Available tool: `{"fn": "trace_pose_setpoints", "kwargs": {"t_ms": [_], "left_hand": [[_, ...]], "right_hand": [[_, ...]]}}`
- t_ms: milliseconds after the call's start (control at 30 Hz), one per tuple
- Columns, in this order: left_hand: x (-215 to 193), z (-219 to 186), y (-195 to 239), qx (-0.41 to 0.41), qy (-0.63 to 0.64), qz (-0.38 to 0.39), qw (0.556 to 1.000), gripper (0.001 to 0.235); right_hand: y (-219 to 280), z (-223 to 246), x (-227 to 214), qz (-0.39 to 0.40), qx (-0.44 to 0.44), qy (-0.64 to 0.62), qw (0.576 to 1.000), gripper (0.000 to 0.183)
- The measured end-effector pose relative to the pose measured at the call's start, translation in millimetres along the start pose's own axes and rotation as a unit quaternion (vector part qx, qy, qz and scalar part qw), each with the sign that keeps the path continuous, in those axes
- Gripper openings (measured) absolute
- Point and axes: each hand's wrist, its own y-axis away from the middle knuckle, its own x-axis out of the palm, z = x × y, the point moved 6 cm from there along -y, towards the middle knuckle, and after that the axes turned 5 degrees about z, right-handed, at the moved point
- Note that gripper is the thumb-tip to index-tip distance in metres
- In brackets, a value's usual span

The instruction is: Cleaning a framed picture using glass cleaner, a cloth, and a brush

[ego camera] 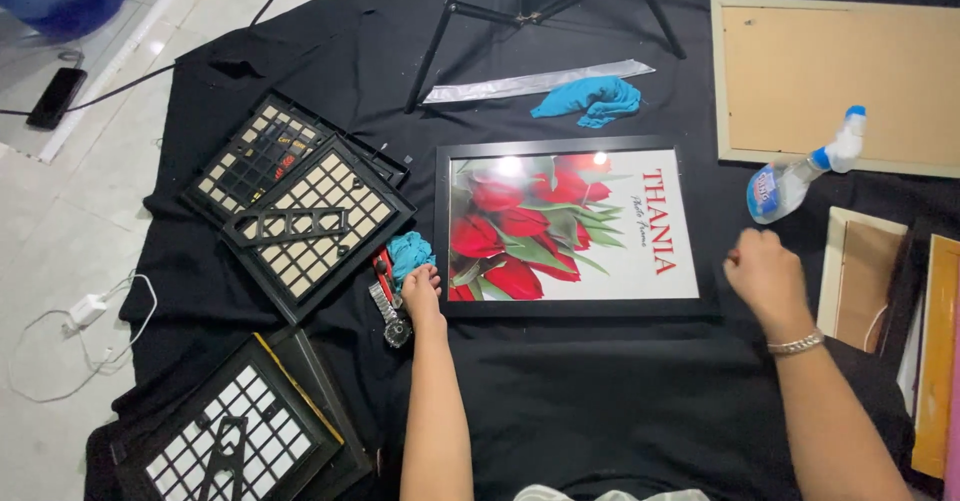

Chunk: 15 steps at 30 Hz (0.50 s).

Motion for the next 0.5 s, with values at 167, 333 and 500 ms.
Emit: {"fn": "trace_pose_setpoints", "kwargs": {"t_ms": [167,333,500], "left_hand": [[-4,26,-28,0.045,-0.002,-0.007,0.999,0.022],[-10,28,-29,0.040,0.004,-0.014,0.999,0.023],[-12,16,-13,0.030,0.002,-0.017,0.999,0.022]], "right_hand": [[6,111,10,-0.029,-0.034,-0.282,0.958,0.018],[5,280,99,0.144,-0.150,-0.619,0.757,0.025],[29,322,102,0.152,-0.128,-0.563,0.802,0.017]]}}
